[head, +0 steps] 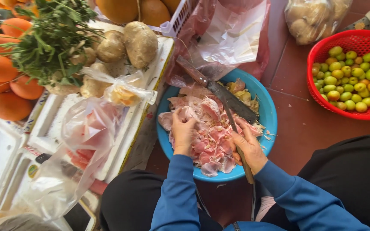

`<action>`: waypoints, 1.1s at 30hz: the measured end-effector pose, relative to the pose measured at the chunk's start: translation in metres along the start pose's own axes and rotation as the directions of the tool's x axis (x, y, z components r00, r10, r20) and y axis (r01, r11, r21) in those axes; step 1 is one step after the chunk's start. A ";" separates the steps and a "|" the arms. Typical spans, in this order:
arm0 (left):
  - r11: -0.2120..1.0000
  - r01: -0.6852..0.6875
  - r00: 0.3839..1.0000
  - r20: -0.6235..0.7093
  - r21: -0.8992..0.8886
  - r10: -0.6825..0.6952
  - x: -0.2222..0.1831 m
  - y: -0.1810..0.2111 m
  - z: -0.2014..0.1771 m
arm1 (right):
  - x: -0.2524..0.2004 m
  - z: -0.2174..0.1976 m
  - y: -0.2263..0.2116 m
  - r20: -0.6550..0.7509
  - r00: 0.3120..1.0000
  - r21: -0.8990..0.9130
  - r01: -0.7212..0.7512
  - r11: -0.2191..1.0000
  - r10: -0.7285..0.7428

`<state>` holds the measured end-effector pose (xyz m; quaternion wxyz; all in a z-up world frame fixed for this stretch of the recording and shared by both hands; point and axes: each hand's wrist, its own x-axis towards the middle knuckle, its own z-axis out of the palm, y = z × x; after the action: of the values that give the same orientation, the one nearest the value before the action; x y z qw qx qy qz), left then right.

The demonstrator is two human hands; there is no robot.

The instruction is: Peeling and cleaning pomelo segments using a knife at a fruit stall.

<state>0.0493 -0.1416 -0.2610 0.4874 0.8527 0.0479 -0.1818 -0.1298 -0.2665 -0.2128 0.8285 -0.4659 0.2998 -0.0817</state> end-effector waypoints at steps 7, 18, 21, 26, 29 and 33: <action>0.567 0.397 0.914 0.368 -0.722 -0.171 -0.049 0.051 -0.051 | -0.013 0.009 0.006 0.201 0.957 -0.075 0.230 0.970 -0.211; 0.498 0.405 0.863 0.501 -0.766 0.068 -0.085 0.015 -0.075 | -0.009 -0.009 0.008 0.675 0.712 0.252 -0.469 0.847 0.193; 0.498 0.425 0.847 0.526 -0.756 0.076 -0.089 -0.005 -0.072 | -0.020 0.000 -0.007 0.661 0.730 0.312 -0.477 0.822 0.172; 0.483 0.453 0.870 0.490 -0.749 -0.057 -0.105 -0.015 -0.075 | -0.030 0.021 -0.026 0.605 0.785 0.231 -0.329 0.916 0.130; 0.471 0.434 0.900 0.394 -0.768 -0.187 -0.102 -0.031 -0.074 | -0.032 0.041 -0.064 0.600 0.799 0.272 -0.158 0.949 -0.039; 0.415 0.408 0.891 0.256 -0.813 -0.375 -0.087 -0.045 -0.074 | 0.000 0.060 -0.081 0.303 0.946 -0.152 0.169 0.974 -0.117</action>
<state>-0.0240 -0.0472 -0.2328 0.7845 0.4650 0.3193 -0.2576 -0.0843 -0.2679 -0.1232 0.8112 -0.5645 0.1456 -0.0454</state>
